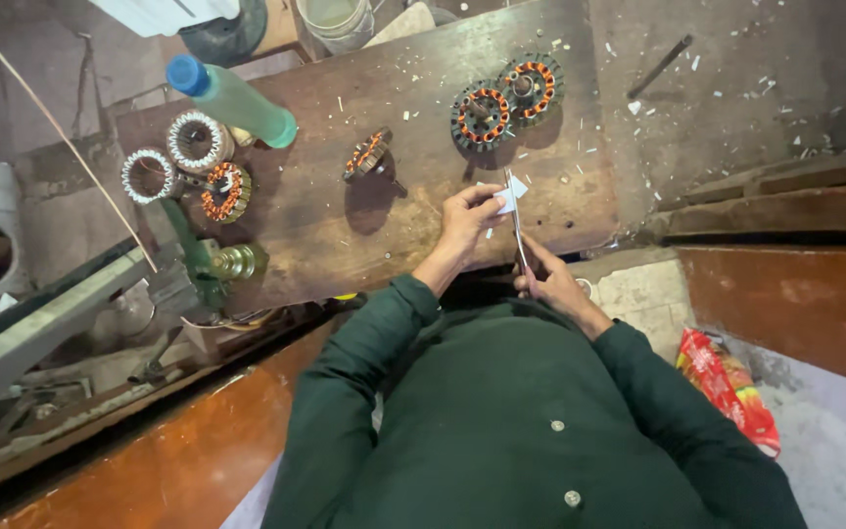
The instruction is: The person inserts small white rectangular pieces into the slots of circular motor stators on a workbench. They use scissors to cut additional white pieces from a strip and continue inserting them into the stators.
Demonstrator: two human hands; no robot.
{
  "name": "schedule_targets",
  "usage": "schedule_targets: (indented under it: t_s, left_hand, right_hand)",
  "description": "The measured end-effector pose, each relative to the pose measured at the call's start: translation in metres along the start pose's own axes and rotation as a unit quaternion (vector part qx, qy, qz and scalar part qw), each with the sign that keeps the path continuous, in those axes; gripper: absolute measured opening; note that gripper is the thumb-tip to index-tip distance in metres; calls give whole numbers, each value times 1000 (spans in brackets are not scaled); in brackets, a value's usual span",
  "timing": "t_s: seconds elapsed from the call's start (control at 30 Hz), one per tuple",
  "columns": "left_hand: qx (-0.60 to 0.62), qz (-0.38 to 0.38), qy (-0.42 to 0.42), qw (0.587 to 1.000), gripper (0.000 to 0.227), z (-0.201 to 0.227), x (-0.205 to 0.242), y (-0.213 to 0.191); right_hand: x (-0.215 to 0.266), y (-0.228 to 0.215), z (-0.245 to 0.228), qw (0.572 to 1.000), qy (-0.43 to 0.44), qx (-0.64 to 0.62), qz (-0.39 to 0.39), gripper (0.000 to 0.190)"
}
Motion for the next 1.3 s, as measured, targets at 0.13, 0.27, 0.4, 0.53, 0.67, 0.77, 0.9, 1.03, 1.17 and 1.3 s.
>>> schedule_targets:
  t_s: [0.13,0.27,0.4,0.53,0.67,0.77,0.9,1.03,1.17,1.3]
  left_hand:
    - [-6,3,-7,1000,29,2,4,10]
    - [-15,0,-10,1000,30,3,6,14]
    - [-33,-21,-13,999,30,2,9,17]
    - [-84,-56,32,994,35,10,11,21]
    - [-62,-93,-3,994,34,-2,12,16]
    - [-84,-113,-3,990,24,-4,9,16]
    - [-82,-75,9,994,21,2,9,14]
    - [-15,-76,-15,997,24,11,13,25]
    - [-66,-65,5,996,27,15,12,30]
    - [-73,-58,14,996,31,10,10,28]
  right_hand:
    - [8,-2,-10,1000,-4,-1,8,86]
    - [12,-5,-10,999,7,24,35,84]
    - [17,-3,-20,991,-70,112,22,87]
    - [21,-18,-19,993,-69,76,56,85]
    - [28,-32,-17,993,-76,42,77,87]
    - [34,-40,-14,991,-80,28,106,87]
    - [42,-39,-7,986,-62,73,138,80]
    - [43,-29,-13,972,-57,184,136,81]
    - [45,-14,-26,962,-75,235,118,74]
    - [47,8,-52,942,-129,294,95,81]
Point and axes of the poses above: each hand's wrist, its own x-axis away from the middle knuckle, its own y-axis out of the palm, z = x × y, the point moved 9 cm from there along -x, towards the middle knuckle, and after that the axes turned 7 degrees about -x, right-handed, at the moved point
